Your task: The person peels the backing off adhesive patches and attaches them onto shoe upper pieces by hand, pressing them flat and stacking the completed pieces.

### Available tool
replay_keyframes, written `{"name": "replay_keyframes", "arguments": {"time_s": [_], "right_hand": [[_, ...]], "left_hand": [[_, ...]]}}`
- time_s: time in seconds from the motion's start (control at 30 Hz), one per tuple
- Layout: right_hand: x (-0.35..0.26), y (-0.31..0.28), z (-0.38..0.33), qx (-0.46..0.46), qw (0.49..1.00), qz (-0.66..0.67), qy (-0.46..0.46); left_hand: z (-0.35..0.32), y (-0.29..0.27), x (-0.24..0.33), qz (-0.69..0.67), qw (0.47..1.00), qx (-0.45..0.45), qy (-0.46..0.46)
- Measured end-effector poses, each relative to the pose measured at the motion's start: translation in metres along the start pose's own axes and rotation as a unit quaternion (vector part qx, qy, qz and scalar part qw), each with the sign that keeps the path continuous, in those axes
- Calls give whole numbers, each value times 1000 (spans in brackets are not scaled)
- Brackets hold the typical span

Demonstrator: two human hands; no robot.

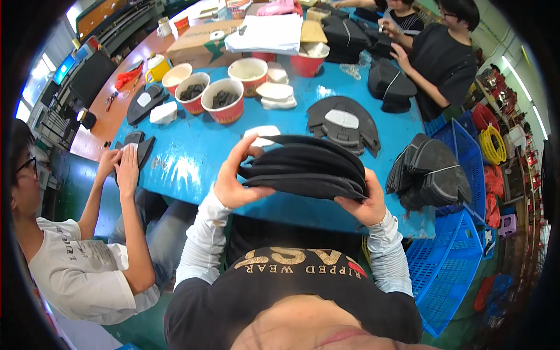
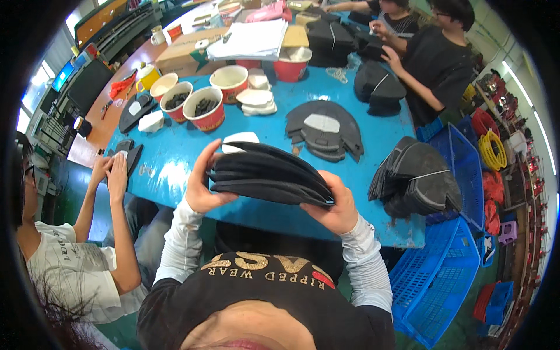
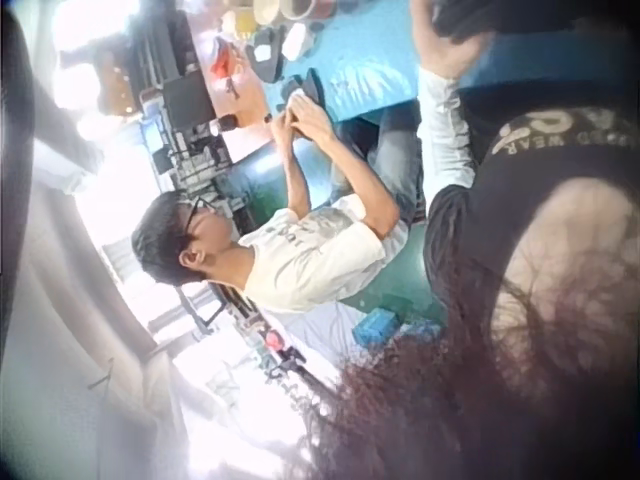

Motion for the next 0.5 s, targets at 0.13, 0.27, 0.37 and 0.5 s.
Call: {"name": "replay_keyframes", "arguments": {"time_s": [0.13, 0.27, 0.37, 0.5], "right_hand": [[26, -1, -4, 11, 992, 70, 101], [30, -2, -11, -1, 994, 34, 105], [30, 0, -10, -17, 987, 44, 154], [17, 16, -8, 24, 994, 99, 29]], "left_hand": [[-16, 23, -16, 80, 994, 60, 42], [-17, 27, -16, 216, 967, 94, 101], [-18, 28, -20, -4, 998, 35, 43], [-29, 33, -25, -58, 994, 21, -85]]}}
Point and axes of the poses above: each hand's wrist, its own z-axis towards the middle knuckle, its own y-axis out of the palm, x = y × z, the point moved 3 cm from there along z, towards the middle knuckle, and after that the axes turned 4 degrees about z, right-handed, at the moved point
